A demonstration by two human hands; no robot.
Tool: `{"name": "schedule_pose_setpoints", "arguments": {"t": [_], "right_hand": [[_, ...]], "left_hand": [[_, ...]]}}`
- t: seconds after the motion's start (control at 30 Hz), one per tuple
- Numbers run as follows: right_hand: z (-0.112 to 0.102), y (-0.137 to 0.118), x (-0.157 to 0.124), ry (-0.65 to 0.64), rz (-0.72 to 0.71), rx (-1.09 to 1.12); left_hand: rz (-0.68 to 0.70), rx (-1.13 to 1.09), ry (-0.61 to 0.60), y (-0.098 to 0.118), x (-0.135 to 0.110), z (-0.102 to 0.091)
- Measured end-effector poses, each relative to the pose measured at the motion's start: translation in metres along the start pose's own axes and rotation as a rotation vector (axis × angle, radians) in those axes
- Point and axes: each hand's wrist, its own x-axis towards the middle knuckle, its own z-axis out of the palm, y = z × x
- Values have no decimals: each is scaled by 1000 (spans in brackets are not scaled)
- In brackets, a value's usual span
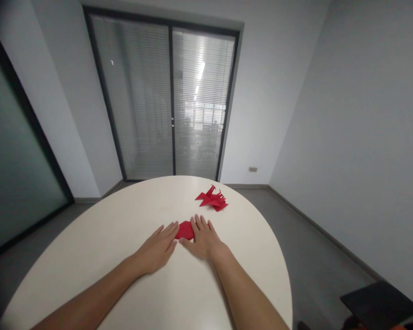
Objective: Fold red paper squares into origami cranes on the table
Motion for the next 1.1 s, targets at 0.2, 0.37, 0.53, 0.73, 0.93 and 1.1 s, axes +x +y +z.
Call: {"name": "schedule_pose_setpoints", "arguments": {"t": [0.2,0.37,0.53,0.73,0.93,1.1], "right_hand": [[0,0,-1,67,-17,-30],[-3,-6,-2,97,-181,-1],[0,-9,0,14,-169,28],[2,-3,1,15,-161,43],[4,0,3,31,-191,53],[4,1,2,39,-191,53]], "left_hand": [[0,1,33,0,0,2],[-3,10,43,1,0,4],[-35,37,23,3,-1,2],[-73,96,25,7,-1,-2],[-107,100,52,7,0,-1],[-83,15,193,1,3,-4]]}}
